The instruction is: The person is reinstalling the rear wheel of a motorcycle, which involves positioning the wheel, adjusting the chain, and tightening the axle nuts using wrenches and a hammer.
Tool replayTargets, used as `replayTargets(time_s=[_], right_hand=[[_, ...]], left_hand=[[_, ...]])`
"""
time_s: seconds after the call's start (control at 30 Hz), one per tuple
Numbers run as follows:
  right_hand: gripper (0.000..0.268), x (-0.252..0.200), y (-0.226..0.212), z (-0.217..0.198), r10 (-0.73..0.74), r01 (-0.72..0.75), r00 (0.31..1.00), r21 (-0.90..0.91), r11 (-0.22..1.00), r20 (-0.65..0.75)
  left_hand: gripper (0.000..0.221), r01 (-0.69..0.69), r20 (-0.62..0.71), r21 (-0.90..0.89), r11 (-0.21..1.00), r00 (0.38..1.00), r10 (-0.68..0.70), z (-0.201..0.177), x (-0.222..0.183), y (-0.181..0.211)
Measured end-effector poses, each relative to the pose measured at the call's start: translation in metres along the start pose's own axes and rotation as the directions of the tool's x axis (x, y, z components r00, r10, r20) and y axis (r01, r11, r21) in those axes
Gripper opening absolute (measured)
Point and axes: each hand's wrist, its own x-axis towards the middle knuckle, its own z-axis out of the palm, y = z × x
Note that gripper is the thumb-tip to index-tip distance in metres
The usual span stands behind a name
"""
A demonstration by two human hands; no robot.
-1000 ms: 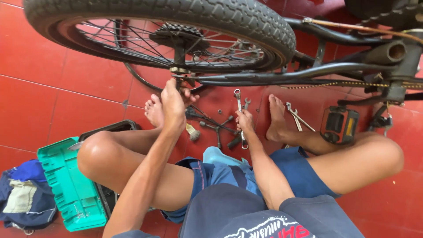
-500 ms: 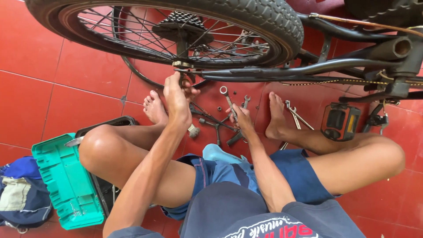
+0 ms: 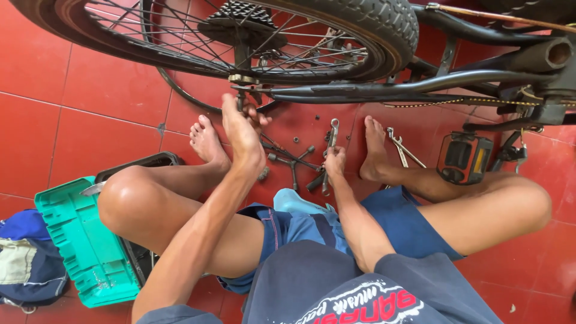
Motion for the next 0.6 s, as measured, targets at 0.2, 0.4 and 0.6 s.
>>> replayTargets(time_s=[0.2, 0.4, 0.6], right_hand=[[0.037, -0.009, 0.004, 0.000, 0.054, -0.053, 0.998, -0.045, 0.998, 0.028], [0.032, 0.014, 0.026, -0.004, 0.186, -0.212, 0.972, -0.201, 0.956, -0.144], [0.035, 0.030, 0.036, -0.014, 0.263, -0.322, 0.940, -0.317, 0.892, -0.216]], left_hand=[[0.072, 0.032, -0.062, 0.056, 0.998, 0.998, -0.028, 0.009, -0.022, -0.032], [0.057, -0.477, -0.010, 0.107, 0.872, 0.877, 0.481, 0.002, 0.006, -0.125], [0.018, -0.099, 0.366, 0.607, 0.789, 0.915, -0.167, -0.052, 0.033, -0.346]])
